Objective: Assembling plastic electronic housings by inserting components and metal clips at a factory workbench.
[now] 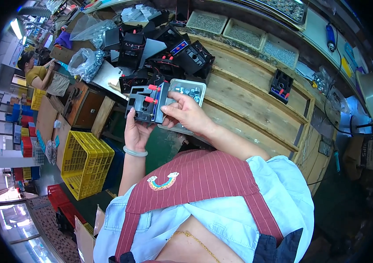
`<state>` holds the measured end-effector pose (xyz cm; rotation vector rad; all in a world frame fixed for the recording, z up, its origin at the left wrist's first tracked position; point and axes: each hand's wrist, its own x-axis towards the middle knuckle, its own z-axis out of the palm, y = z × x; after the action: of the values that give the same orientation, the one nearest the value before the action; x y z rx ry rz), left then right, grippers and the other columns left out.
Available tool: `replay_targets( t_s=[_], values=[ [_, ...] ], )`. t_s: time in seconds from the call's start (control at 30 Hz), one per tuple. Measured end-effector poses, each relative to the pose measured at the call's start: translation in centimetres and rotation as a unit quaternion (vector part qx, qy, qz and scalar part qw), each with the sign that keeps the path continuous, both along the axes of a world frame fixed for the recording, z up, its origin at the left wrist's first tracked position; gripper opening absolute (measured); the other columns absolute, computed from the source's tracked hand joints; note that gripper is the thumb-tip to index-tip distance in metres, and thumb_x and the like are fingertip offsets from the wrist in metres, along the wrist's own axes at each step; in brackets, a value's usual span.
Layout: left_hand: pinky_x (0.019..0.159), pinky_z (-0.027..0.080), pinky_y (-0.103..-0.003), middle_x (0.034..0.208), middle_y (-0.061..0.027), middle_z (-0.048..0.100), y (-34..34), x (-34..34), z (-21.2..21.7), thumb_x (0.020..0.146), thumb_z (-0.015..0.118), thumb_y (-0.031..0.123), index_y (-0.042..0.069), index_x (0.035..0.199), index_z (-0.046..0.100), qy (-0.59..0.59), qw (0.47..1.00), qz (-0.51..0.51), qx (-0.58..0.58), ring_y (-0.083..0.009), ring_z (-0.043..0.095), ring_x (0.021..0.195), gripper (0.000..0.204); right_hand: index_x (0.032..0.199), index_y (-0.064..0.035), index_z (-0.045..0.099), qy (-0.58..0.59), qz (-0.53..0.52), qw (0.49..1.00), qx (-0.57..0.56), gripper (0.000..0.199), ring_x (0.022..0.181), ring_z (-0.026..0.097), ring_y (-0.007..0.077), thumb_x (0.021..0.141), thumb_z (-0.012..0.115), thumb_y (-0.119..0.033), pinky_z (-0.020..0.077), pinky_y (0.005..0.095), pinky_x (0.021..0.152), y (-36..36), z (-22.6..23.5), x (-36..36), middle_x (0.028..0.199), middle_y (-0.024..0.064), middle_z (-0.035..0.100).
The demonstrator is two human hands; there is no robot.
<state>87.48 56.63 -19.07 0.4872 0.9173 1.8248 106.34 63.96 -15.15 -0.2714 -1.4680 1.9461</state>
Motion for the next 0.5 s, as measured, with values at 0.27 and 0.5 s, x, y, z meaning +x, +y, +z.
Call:
replay_targets(
  t_s=[0.27,0.5],
  values=[
    [0.087,0.051,-0.054,0.116,-0.0127,0.059,-1.2,-0.4,0.8,0.093,0.059,0.028,0.007,0.123,0.049,0.059,0.994,0.076,0.054,-0.0269,0.060,0.104,0.038,0.123,0.0008,0.048,0.003,-0.027,0.999,0.032,0.036,0.060,0.062,0.0098,0.092,0.060,-0.014,0.0510,0.0229,0.056,-0.3,-0.3,-1.0,0.074,0.0060,0.066],
    [0.072,0.058,-0.036,0.116,-0.0100,0.056,-1.7,-0.5,1.5,0.091,0.064,0.022,0.007,0.133,0.042,0.180,0.969,0.140,0.100,-0.0198,0.061,0.099,0.050,0.118,0.0010,0.050,-0.021,-0.059,0.997,0.050,0.032,0.056,0.060,0.0089,0.088,0.058,-0.008,0.0494,0.0224,0.049,-0.3,-1.2,-1.5,0.073,0.0044,0.065]
  ],
)
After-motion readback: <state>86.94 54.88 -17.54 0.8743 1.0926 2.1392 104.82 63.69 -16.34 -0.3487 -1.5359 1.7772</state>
